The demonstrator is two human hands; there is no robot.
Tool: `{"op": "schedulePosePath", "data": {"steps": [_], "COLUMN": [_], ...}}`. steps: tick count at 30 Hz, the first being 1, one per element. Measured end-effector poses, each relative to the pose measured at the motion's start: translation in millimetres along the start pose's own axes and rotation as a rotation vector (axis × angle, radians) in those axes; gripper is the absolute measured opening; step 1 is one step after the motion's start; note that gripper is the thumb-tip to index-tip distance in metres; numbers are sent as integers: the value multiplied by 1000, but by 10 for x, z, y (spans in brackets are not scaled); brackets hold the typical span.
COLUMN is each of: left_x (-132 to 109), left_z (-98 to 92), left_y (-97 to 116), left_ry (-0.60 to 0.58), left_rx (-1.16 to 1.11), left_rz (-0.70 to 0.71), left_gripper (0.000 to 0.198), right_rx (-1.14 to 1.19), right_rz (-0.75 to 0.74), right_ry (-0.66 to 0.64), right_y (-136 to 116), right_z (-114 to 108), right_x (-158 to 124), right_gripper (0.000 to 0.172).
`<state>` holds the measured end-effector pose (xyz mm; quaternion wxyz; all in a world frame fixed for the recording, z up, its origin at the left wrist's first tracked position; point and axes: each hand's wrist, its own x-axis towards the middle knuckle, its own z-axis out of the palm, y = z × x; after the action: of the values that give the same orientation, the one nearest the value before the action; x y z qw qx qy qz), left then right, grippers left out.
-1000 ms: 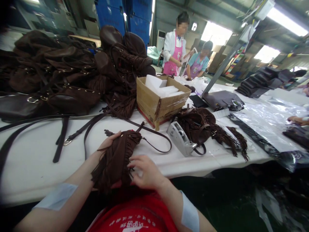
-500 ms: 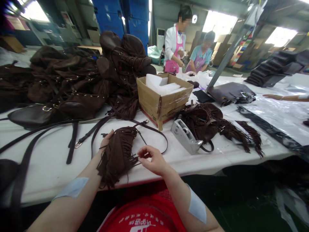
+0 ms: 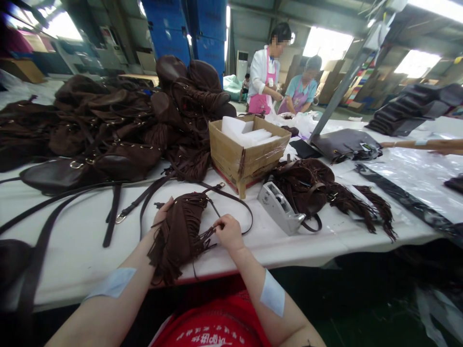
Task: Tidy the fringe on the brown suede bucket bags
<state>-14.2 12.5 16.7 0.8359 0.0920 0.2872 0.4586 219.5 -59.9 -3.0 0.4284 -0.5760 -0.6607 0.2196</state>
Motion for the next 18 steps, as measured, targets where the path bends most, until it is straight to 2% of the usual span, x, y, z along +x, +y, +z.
{"op": "schedulePosePath", "data": {"steps": [3,5,7,11,14,18], "left_x": [1,13,28,31,15,8], "left_z": [-7,-18,-29,-32,-23,-13], "left_y": [8,10,9,5,-1,-21], "left_ry": [-2,8,13,-4,-22,-47], "left_rx": [6,17,25,33,29,47], "left_rz": [-7,-17,-12,-7,-11,-28], "left_gripper": [47,47,47,46,47,51], "right_rx": [-79,-94,-33,62,11,16], "right_rz": [51,39,-17,-127,-61,-20], "right_ry": [120,139,43,-325,-369,-416], "right_y": [100,82,-7,-231,-279,-208], "right_z": [-253,-323,-277,55,253,248], "right_x": [95,93,27,-223,-356,-359], "right_gripper": [19,19,22,38,30,37]}}
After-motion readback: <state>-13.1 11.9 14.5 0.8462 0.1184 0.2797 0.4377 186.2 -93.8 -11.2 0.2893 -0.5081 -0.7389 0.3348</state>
